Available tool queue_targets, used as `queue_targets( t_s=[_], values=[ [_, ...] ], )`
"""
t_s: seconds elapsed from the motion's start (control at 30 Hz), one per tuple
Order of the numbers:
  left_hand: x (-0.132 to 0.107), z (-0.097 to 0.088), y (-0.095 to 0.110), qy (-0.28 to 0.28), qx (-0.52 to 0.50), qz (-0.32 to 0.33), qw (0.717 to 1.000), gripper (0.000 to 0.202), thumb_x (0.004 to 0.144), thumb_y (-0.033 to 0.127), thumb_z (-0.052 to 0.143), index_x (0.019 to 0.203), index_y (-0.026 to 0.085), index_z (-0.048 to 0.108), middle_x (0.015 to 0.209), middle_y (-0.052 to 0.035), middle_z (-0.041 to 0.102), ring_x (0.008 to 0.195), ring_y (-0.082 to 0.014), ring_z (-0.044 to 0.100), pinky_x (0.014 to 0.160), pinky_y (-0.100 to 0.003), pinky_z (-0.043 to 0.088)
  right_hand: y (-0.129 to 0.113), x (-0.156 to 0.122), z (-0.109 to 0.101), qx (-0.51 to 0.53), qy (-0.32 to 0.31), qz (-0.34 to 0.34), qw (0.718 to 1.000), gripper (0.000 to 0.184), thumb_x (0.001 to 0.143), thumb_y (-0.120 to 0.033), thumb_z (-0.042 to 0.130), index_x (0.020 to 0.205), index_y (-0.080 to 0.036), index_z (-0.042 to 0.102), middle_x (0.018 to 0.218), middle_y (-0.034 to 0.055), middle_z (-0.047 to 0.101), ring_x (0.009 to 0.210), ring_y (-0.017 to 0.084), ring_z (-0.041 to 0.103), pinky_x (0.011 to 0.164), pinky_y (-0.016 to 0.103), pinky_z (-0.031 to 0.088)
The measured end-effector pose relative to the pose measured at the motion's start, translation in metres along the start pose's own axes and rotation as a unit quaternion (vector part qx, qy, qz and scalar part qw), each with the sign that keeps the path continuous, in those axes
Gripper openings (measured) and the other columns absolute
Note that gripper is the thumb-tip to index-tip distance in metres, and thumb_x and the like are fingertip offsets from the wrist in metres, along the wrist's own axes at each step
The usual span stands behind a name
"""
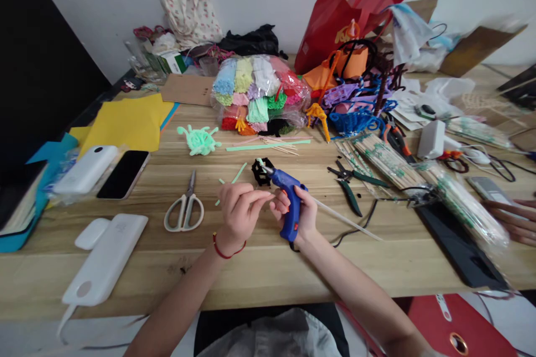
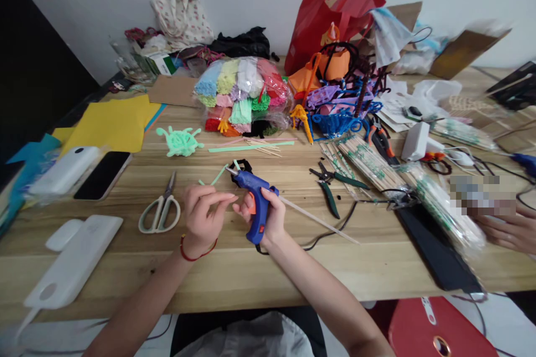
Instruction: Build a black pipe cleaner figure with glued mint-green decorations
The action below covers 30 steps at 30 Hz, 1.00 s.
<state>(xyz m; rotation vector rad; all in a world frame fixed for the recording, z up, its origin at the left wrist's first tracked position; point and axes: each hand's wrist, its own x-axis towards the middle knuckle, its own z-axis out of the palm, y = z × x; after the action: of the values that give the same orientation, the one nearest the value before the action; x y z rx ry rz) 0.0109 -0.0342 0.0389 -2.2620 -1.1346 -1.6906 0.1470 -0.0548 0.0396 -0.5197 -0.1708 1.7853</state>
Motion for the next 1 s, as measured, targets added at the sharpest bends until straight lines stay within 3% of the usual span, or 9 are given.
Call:
queue_targets(
  t_s=[0.17,0.3,0.4,0.5,0.6,0.73,1.0],
  values=[
    [0.002,0.001,-0.004,0.043,-0.018,-0.04,0.998,0.026,0.07,0.026,0.079,0.09,0.022,0.062,0.082,-0.0006,0.06,0.078,-0.0152,0.058,0.073,-0.03,0.047,-0.003,0.001,0.002,0.058,-0.004,0.033,0.998,0.018,0.075,-0.032,0.059,0.068,-0.019,0.049,0.05,-0.0078,0.045,0.042,0.006,0.046,0.069,0.021,0.058],
    [0.006,0.001,-0.004,0.013,-0.025,-0.07,0.997,0.012,0.085,0.021,0.064,0.096,0.024,0.067,0.087,-0.0023,0.061,0.081,-0.0144,0.058,0.075,-0.029,0.047,-0.004,0.003,0.0,0.067,-0.021,0.042,0.997,0.02,0.075,-0.033,0.06,0.071,-0.02,0.046,0.053,-0.0085,0.044,0.043,0.006,0.045,0.069,0.022,0.058],
    [0.007,0.0,-0.005,0.004,-0.041,-0.076,0.996,0.014,0.087,0.017,0.06,0.093,0.025,0.069,0.087,-0.0021,0.062,0.081,-0.0136,0.058,0.075,-0.029,0.047,-0.01,0.004,-0.003,0.078,-0.055,0.036,0.995,0.023,0.074,-0.035,0.062,0.074,-0.021,0.044,0.057,-0.0078,0.045,0.047,0.006,0.045,0.066,0.021,0.058],
    [0.009,-0.001,-0.007,0.005,-0.043,-0.064,0.997,0.011,0.082,0.018,0.067,0.089,0.025,0.07,0.082,-0.0005,0.062,0.077,-0.0136,0.058,0.074,-0.029,0.047,-0.028,0.007,-0.007,0.094,-0.101,0.004,0.99,0.025,0.072,-0.033,0.064,0.078,-0.021,0.044,0.062,-0.0064,0.047,0.052,0.007,0.047,0.058,0.019,0.056],
    [0.013,-0.003,-0.011,0.011,-0.042,-0.064,0.997,0.008,0.076,0.021,0.073,0.082,0.024,0.069,0.077,0.0009,0.061,0.074,-0.0135,0.058,0.072,-0.03,0.046,-0.051,0.01,-0.01,0.111,-0.127,-0.076,0.983,0.023,0.072,-0.03,0.064,0.08,-0.023,0.043,0.064,-0.0062,0.045,0.056,0.008,0.048,0.053,0.017,0.052],
    [0.017,-0.001,-0.021,0.035,-0.067,-0.123,0.99,0.014,0.075,0.025,0.074,0.073,0.019,0.062,0.076,0.0007,0.059,0.074,-0.0137,0.058,0.072,-0.029,0.046,-0.073,0.014,-0.016,0.134,-0.121,-0.154,0.971,0.018,0.076,-0.027,0.061,0.083,-0.023,0.046,0.063,-0.0062,0.045,0.053,0.009,0.047,0.049,0.019,0.049],
    [0.019,0.001,-0.057,0.148,-0.148,-0.237,0.949,0.024,0.093,0.042,0.046,0.082,0.021,0.043,0.08,0.0001,0.054,0.074,-0.0116,0.054,0.074,-0.028,0.045,-0.092,0.016,-0.027,0.197,-0.122,-0.193,0.954,0.01,0.08,-0.024,0.058,0.087,-0.023,0.05,0.066,-0.0051,0.052,0.057,0.009,0.053,0.052,0.02,0.052]
  ],
)
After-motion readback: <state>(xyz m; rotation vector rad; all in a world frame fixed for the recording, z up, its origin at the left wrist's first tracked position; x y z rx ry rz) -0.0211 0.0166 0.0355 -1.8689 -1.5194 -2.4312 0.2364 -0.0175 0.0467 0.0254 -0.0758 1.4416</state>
